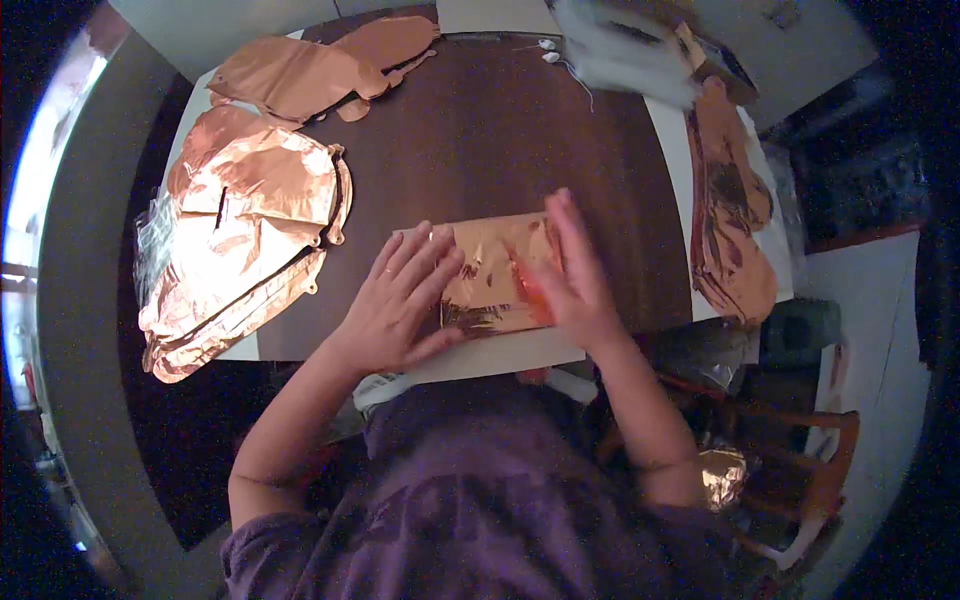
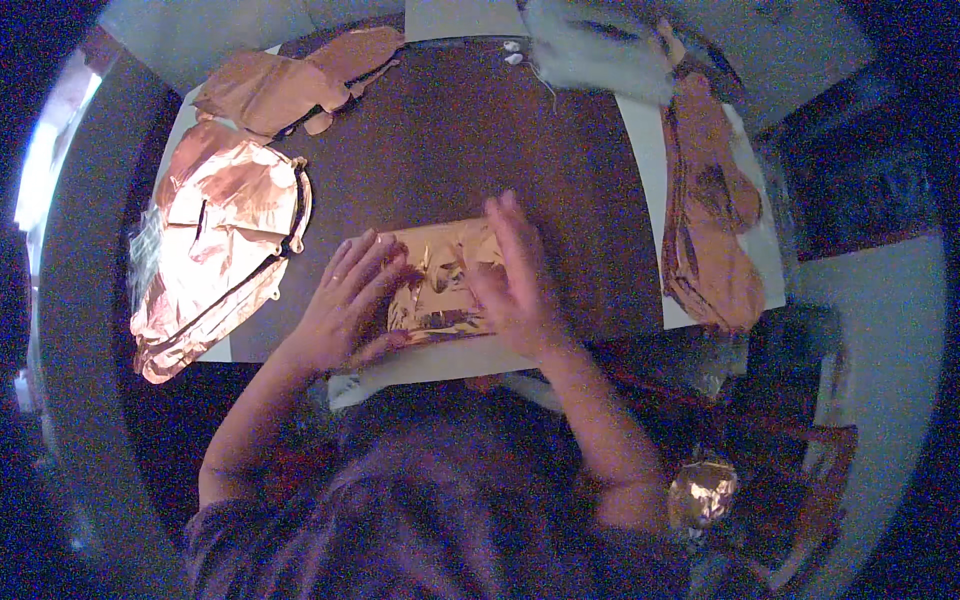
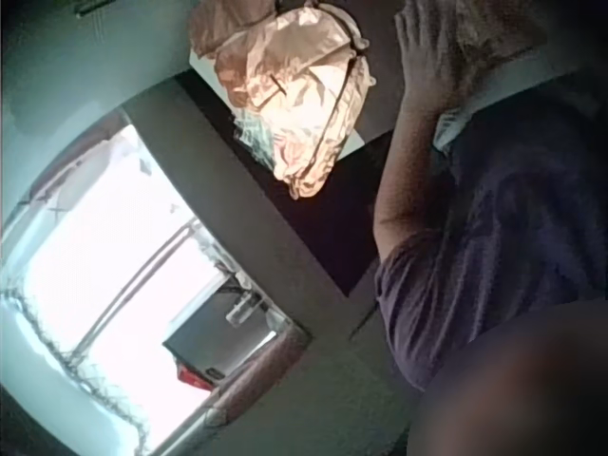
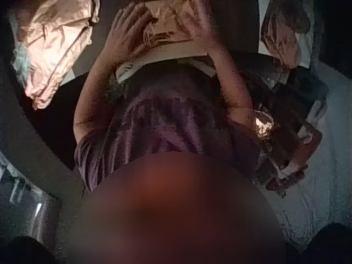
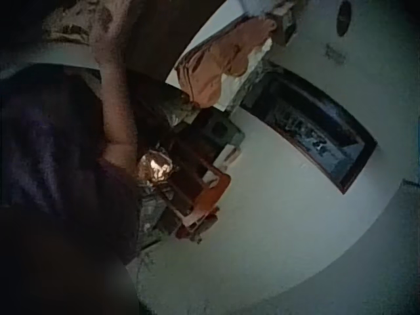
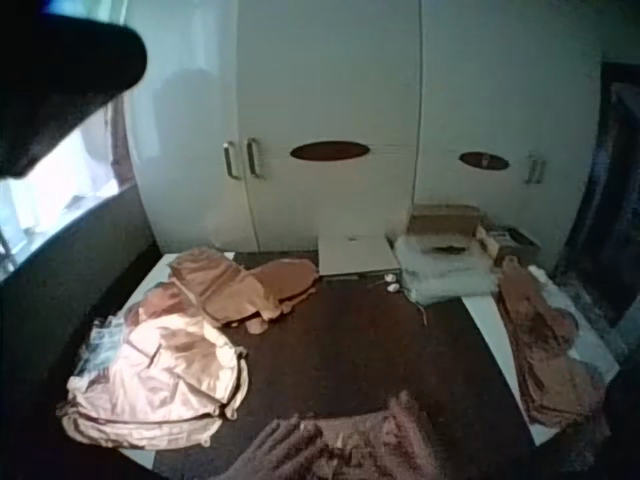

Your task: The recorder is folding large foil letter balloons and placing them into clear plastic sleeves with cardboard inserts for retail packaging.

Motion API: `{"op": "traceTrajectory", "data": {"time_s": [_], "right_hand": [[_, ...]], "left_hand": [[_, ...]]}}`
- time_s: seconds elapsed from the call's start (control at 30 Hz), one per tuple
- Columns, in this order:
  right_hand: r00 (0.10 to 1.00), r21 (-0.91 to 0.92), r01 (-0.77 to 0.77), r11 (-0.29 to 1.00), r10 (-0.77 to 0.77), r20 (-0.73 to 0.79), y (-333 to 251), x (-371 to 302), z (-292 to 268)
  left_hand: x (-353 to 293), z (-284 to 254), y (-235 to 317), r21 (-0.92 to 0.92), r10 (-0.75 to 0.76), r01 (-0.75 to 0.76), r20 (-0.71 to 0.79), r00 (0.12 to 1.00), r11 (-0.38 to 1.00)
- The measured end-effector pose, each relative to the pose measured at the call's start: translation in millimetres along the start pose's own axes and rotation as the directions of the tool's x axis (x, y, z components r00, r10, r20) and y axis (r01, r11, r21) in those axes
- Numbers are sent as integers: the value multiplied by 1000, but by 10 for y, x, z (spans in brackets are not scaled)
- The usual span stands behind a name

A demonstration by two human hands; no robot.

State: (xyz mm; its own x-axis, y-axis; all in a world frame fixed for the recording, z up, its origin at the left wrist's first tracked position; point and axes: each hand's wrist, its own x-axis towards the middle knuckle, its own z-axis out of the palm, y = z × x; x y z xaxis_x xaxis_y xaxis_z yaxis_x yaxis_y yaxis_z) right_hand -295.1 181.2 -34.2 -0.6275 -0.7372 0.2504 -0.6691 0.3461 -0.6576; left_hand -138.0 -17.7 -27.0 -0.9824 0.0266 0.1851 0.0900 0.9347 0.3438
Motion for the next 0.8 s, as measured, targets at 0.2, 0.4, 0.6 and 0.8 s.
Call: {"op": "traceTrajectory", "data": {"time_s": [0.2,0.4,0.6,0.8], "right_hand": [[885,-118,-463,879,466,1,-99,-686,-496],[672,527,-721,449,639,374,-126,-1066,-284],[673,448,-730,515,656,343,70,-1195,-1018],[763,147,-612,777,629,-148,157,-1009,-2299]], "left_hand": [[-124,-14,7,-22,80,-78,97,992,997],[-82,-3,28,-43,216,-215,19,976,976],[-66,-77,-102,-15,243,-243,67,968,970],[-93,-52,-48,-29,234,-233,39,971,972]]}}
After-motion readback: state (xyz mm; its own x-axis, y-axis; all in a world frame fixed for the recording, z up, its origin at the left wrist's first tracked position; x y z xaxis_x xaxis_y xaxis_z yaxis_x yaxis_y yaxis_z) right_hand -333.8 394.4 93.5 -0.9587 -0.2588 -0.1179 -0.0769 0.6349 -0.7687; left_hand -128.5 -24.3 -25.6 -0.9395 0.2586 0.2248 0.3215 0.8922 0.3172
